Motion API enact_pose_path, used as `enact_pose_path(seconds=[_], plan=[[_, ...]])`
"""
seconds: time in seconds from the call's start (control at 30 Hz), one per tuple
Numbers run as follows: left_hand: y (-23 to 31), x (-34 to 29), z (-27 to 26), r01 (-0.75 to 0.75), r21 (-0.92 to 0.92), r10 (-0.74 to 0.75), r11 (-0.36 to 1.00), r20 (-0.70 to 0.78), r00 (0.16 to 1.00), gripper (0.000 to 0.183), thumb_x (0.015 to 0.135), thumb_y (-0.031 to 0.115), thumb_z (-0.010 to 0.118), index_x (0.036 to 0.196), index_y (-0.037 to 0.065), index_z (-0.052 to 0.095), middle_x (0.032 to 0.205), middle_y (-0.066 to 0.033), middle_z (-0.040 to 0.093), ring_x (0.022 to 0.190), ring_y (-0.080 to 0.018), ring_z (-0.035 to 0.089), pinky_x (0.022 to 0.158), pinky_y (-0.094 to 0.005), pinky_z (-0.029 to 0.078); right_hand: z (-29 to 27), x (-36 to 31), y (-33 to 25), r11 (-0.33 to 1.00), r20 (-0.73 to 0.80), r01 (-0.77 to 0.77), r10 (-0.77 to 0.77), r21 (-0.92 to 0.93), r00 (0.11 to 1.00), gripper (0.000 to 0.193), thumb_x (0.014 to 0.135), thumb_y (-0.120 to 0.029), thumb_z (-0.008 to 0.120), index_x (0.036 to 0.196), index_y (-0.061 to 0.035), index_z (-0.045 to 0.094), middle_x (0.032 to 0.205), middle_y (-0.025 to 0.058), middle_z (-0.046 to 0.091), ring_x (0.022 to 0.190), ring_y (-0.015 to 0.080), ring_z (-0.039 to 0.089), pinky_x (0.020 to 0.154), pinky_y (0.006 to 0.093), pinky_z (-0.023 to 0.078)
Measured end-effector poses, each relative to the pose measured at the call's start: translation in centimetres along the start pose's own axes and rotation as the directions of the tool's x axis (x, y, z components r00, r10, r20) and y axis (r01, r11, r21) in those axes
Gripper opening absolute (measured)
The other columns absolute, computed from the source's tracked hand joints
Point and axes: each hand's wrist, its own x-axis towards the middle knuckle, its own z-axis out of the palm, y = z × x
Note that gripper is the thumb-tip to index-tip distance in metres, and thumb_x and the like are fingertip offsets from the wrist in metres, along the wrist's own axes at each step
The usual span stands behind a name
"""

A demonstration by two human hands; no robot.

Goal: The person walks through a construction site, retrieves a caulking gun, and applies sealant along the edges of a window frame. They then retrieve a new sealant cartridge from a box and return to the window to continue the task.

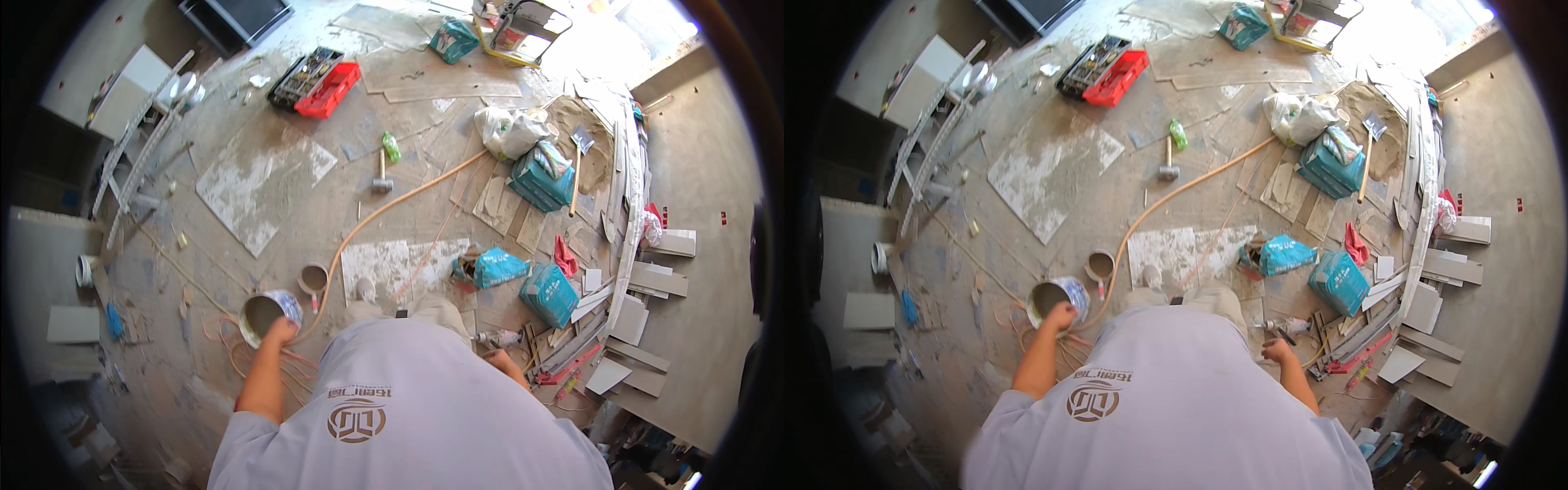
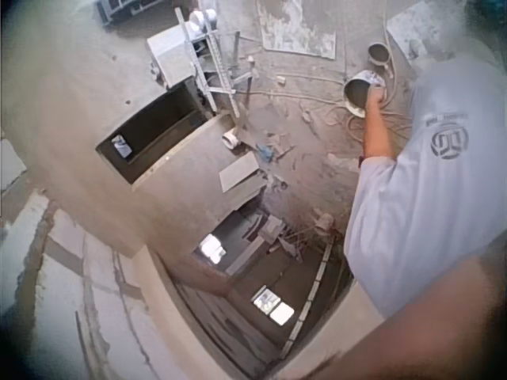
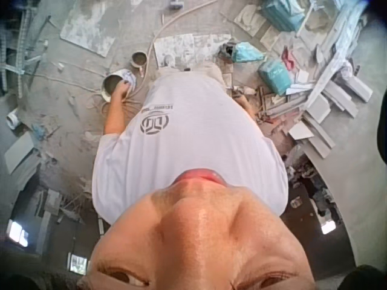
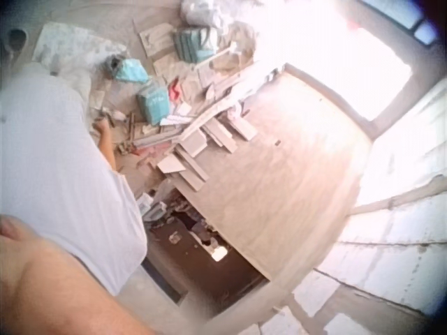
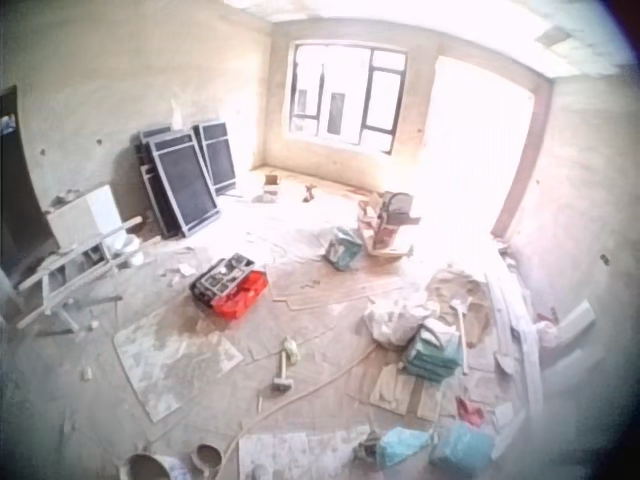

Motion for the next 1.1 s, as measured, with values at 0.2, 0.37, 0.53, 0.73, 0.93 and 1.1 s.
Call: enact_pose_path(seconds=[0.2,0.37,0.53,0.73,0.93,1.1], plan=[[19.2,18.3,-26.4,-0.293,-0.515,0.017,0.806,-0.475,0.880,0.035,0.094,0.026,0.068,0.112,-0.003,0.067,0.098,-0.0142,0.074,0.089,-0.0234,0.070,0.084,-0.0362,0.055,-4.7,5.3,-10.4,0.896,-0.033,-0.029,0.048,0.444,0.998,0.045,0.070,-0.009,0.080,0.113,0.0025,0.074,0.086,0.0105,0.076,0.078,0.0168,0.072,0.075,0.0316,0.057],[30.8,27.1,-32.1,-0.344,-0.154,0.233,0.926,-0.483,0.844,0.032,0.093,0.029,0.069,0.108,0.001,0.069,0.097,-0.0132,0.074,0.089,-0.0238,0.070,0.083,-0.0372,0.054,-10.9,14.2,-17.1,0.862,-0.139,0.143,-0.085,0.486,0.987,0.029,0.077,-0.007,0.073,0.104,0.0036,0.076,0.084,0.0103,0.076,0.071,0.0178,0.070,0.069,0.0328,0.057],[33.4,31.3,-25.7,-0.151,-0.055,0.130,0.987,-0.274,0.953,0.033,0.091,0.032,0.070,0.108,0.005,0.071,0.102,-0.0162,0.074,0.094,-0.0288,0.071,0.085,-0.0399,0.055,-22.9,26.7,-22.1,0.987,0.061,0.052,-0.062,0.151,0.996,0.043,0.071,-0.017,0.080,0.111,-0.0016,0.076,0.096,0.0144,0.077,0.080,0.0217,0.073,0.081,0.0359,0.059],[35.2,33.4,-21.2,-0.023,0.040,0.018,0.999,0.110,0.994,0.029,0.088,0.028,0.071,0.101,0.002,0.076,0.095,-0.0191,0.075,0.088,-0.0292,0.072,0.080,-0.0390,0.055,-51.1,39.0,-32.1,0.985,-0.032,0.167,-0.166,0.034,0.986,0.053,0.069,-0.017,0.080,0.122,-0.0103,0.074,0.097,0.0100,0.077,0.082,0.0208,0.071,0.078,0.0355,0.058],[38.6,43.0,-25.3,0.179,-0.175,-0.159,0.968,0.127,0.979,0.030,0.085,0.027,0.075,0.101,0.001,0.078,0.088,-0.0160,0.077,0.081,-0.0245,0.073,0.080,-0.0391,0.057,-75.0,49.4,-46.1,0.929,-0.255,0.367,-0.345,0.043,0.903,0.049,0.074,-0.015,0.082,0.120,-0.0034,0.072,0.088,0.0088,0.074,0.076,0.0176,0.069,0.072,0.0333,0.057],[45.7,61.9,-36.8,0.063,0.090,-0.082,0.994,0.221,0.972,0.035,0.079,0.038,0.080,0.096,0.008,0.080,0.089,-0.0119,0.077,0.080,-0.0254,0.072,0.078,-0.0405,0.056,-79.4,55.6,-54.9,0.898,-0.280,0.306,-0.220,0.315,0.934,0.048,0.077,-0.007,0.079,0.123,0.0004,0.069,0.081,0.0098,0.074,0.067,0.0172,0.070,0.066,0.0304,0.057]])
